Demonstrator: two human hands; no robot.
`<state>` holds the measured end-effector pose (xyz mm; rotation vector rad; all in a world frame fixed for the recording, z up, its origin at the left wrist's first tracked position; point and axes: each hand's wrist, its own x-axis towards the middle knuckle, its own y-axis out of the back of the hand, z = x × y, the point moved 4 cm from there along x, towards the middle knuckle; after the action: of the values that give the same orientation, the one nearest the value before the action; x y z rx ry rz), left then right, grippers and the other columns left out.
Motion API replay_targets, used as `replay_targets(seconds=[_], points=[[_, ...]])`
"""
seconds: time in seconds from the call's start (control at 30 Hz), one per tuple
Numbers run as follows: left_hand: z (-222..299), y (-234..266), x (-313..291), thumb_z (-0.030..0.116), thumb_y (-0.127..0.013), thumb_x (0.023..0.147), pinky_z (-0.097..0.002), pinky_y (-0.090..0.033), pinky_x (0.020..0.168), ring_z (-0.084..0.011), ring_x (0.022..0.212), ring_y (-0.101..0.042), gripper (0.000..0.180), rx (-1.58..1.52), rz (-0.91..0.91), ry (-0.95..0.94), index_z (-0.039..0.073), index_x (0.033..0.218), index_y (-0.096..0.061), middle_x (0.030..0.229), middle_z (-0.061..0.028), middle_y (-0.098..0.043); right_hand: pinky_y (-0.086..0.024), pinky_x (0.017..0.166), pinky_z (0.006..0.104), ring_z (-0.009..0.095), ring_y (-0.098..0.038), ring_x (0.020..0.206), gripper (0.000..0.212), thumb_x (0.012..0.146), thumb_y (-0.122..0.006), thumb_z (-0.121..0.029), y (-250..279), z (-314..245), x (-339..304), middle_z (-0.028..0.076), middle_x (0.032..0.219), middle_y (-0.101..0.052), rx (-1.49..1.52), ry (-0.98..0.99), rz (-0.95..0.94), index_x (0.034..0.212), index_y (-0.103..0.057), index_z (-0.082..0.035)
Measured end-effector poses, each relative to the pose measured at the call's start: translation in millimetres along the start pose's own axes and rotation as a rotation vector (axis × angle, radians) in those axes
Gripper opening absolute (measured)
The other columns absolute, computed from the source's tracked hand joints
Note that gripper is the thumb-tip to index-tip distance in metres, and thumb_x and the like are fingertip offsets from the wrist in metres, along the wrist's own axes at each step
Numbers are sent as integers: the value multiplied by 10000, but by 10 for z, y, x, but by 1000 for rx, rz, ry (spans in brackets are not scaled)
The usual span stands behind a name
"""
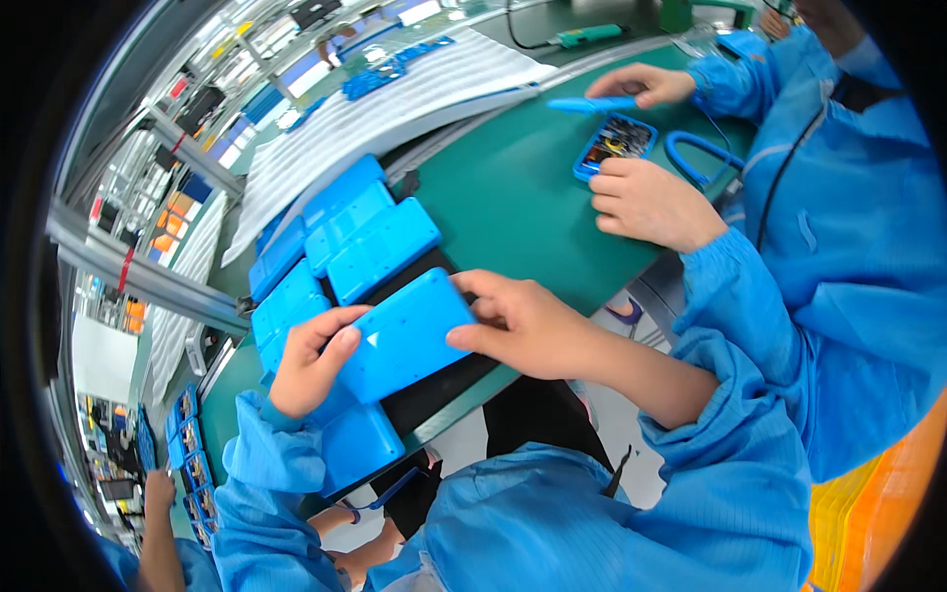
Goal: The person assembles blue plastic electronic casings by hand, fitting them together on a production line.
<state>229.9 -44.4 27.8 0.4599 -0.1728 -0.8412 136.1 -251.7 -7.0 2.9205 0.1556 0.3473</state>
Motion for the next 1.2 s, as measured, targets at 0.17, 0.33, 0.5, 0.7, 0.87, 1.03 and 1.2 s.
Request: replay_targets(seconds=[0.17, 0.33, 0.5, 0.7, 0.87, 1.03, 1.2], points=[[97, -57, -61, 170, -680, 778, -388, -429, 895, -348, 1076, -526, 464, 737, 170, -331, 46, 1207, -552, 1189, -185, -548, -482, 624, 248, 131, -637, 742, 400, 905, -582, -279, 46, 142, 178, 103, 838, -656, 215, -484, -140, 1189, -506, -8], [15, -289, -312, 334, -673, 772, -533, -269, 1028, -320, 1324, -326, 654, 975, -5, -243, 175, 1356, -426, 1427, -148, -344, -495, 630, 379, 254, -638, 757, 432, 870, -580, -392, 98, -114, 380, 102, 846, -653, -892, -304, -37, 1130, -546, -49], [-109, -422, -266, 458, -614, 794, -544, -251, 1039, -344, 1325, -305, 722, 986, 85, -293, 99, 1373, -375, 1426, -184, -325, -247, 1065, 465, 354, -250, 1352, 696, 895, -477, -492, -190, 140, 1007, 187, 1438, -302, -935, 171, 197, 1397, -312, -40], [-229, 384, -711, 394, -564, 873, -444, -161, 1109, -360, 1390, -148, 783, 719, 283, -49, 1, 1435, -188, 1492, -223, -161, -139, 1114, 462, 319, -181, 1387, 759, 906, -320, -603, -460, 364, 1173, 172, 1485, -229, -1153, 84, -127, 1418, -283, -44], [-965, 797, -813, 319, -448, 952, -375, -190, 1112, -287, 1380, -185, 660, -12, 655, 101, -6, 1440, -145, 1493, -199, -170, -169, 1108, 459, 354, -195, 1374, 754, 897, -450, -529, -344, 179, 1221, 221, 1460, -251, -821, 148, 17, 1400, -284, 7], [-1181, 832, -710, 313, -357, 996, -339, -217, 1109, -240, 1361, -228, 606, -420, 773, 152, 1, 1449, -104, 1493, -161, -187, -175, 1114, 406, 397, -158, 1372, 838, 906, -475, -457, -94, 514, 1271, 302, 1460, -154, -529, -341, 56, 1412, -93, 91], [-1002, 781, -652, 315, -379, 990, -329, -241, 1098, -235, 1335, -284, 614, -457, 700, 187, -11, 1443, -123, 1478, -151, -225, -181, 1113, 374, 350, -167, 1384, 821, 919, -467, -449, -186, 439, 1286, 257, 1477, -174, -516, -320, 27, 1421, -85, 75]])
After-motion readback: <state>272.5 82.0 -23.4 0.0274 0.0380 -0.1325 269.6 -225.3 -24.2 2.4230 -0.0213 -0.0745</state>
